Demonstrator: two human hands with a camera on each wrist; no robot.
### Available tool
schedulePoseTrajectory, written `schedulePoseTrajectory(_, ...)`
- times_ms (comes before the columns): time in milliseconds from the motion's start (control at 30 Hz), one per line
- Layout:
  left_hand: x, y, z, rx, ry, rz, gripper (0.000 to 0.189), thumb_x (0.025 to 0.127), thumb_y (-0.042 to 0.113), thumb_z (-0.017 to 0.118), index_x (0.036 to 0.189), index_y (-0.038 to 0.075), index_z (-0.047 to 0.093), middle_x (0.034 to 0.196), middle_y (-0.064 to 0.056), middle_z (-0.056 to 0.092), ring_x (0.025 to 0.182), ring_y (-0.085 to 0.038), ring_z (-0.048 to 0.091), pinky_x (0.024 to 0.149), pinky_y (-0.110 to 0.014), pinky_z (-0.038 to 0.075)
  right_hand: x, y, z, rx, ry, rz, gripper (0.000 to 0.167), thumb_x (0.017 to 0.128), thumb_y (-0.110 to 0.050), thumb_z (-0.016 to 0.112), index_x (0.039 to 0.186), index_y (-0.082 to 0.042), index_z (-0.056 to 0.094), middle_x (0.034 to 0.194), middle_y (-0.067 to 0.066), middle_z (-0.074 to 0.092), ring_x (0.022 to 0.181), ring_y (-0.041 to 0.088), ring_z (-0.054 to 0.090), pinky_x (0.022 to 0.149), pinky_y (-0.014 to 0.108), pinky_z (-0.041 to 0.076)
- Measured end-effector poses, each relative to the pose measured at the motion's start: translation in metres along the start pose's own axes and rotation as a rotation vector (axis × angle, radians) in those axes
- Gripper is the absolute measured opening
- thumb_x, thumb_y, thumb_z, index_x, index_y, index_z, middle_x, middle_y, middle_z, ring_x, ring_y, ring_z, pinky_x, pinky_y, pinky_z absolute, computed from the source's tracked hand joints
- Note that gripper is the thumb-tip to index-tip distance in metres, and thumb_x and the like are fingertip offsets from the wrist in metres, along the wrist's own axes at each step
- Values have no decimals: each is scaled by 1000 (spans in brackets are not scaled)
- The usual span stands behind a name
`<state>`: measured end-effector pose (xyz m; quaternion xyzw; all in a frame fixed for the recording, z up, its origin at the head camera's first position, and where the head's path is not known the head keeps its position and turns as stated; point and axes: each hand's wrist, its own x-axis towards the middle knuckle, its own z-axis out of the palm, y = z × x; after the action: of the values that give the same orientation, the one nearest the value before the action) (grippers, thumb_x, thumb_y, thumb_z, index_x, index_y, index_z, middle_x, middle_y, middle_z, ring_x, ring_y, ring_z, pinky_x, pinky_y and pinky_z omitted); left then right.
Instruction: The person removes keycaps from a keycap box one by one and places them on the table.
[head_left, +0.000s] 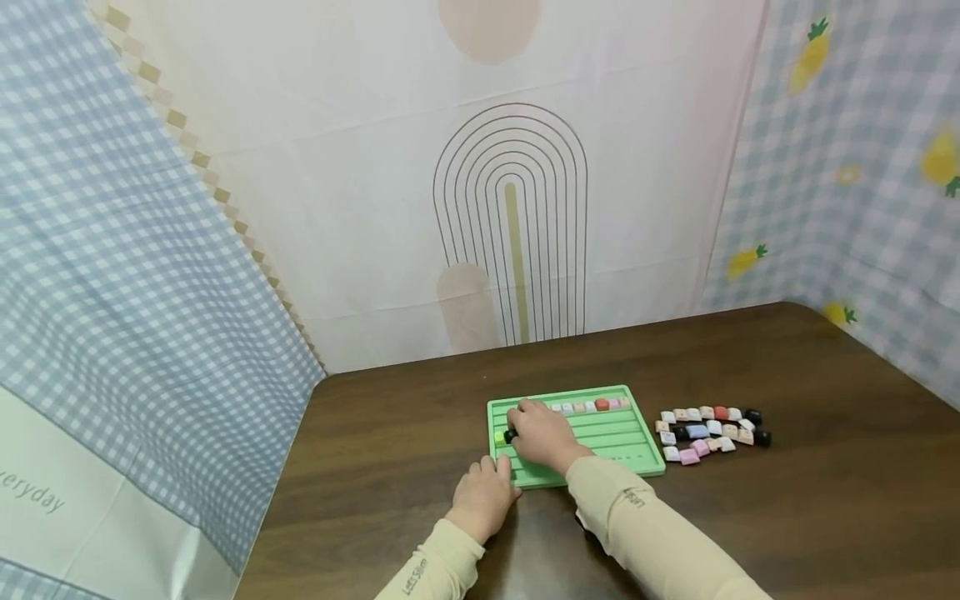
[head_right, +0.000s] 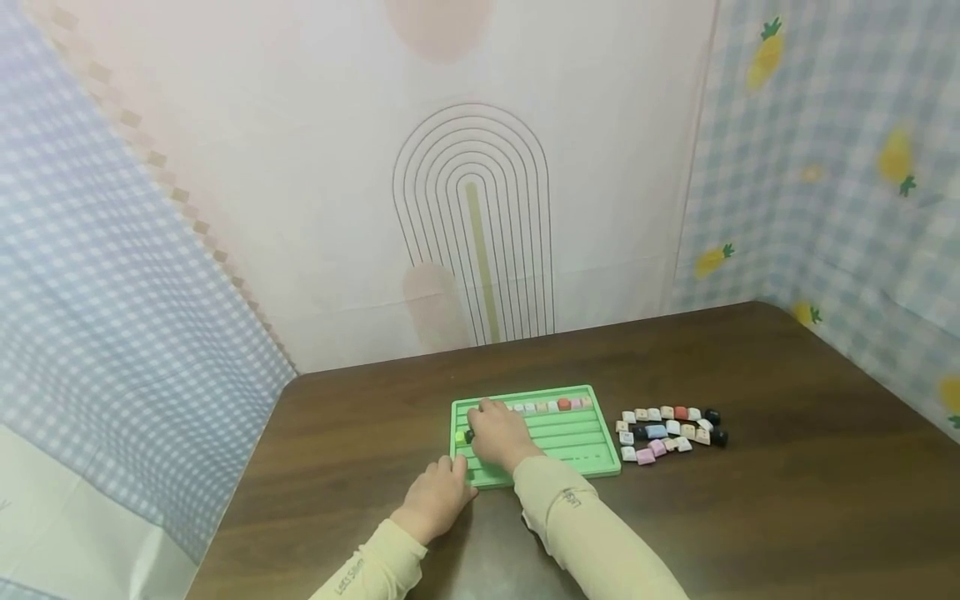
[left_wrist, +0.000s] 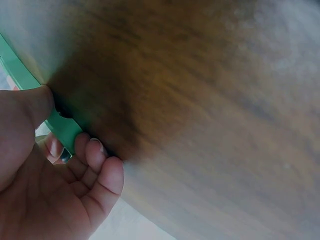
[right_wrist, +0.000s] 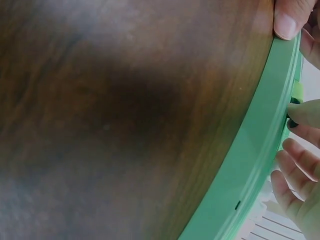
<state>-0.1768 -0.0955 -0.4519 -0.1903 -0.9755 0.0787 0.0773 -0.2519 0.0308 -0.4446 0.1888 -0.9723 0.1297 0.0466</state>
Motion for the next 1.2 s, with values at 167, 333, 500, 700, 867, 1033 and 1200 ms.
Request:
schedulePoseTrajectory(167,-1,0,4,14,18,5,42,86,45,58,89,8,39,72,-5,41,59,-18,46,50,-27,41,-2,9,-12,51,16,33,8,82,-16,62,89,-12,62,87,3,59,82,20,56,65,36,49)
schedulePoseTrajectory(333,1,1,2,-32,7,10,40,87,42,59,89,7,38,72,-5,40,60,-19,46,51,-28,41,-11,38,-39,122,38,76,14,82,-19,64,94,-12,63,93,3,62,88,22,57,72,39,50)
schedulePoseTrajectory(500,2,-1,2,-59,-6,21,40,87,39,59,87,7,37,71,-5,39,59,-19,45,51,-27,40,-39,94,-70,120,52,132,23,85,-24,63,104,-11,63,103,7,63,95,25,59,73,44,50)
schedulePoseTrajectory(700,1,-4,5,-81,-11,25,40,87,38,60,86,7,35,71,-6,39,58,-19,44,49,-27,39,-81,166,-99,107,44,264,27,87,-24,59,107,-6,61,99,13,64,86,26,60,62,42,47)
schedulePoseTrajectory(867,2,-3,5,-89,-23,17,39,87,37,59,86,6,36,71,-6,39,59,-19,44,50,-28,40,-113,212,-111,107,25,347,32,88,-25,57,110,-2,59,98,16,63,80,25,59,57,39,45)
schedulePoseTrajectory(1033,1,-3,4,-86,-11,22,39,87,37,60,86,6,37,70,-6,39,59,-19,45,49,-28,40,-141,246,-108,113,18,414,36,88,-27,55,109,2,57,95,18,62,75,23,58,53,35,42)
schedulePoseTrajectory(1200,1,-2,3,-84,-1,24,39,87,36,60,86,6,37,70,-6,39,59,-19,45,49,-28,40,-161,268,-95,123,-31,456,39,88,-27,56,111,4,56,100,24,61,80,33,59,56,42,44)
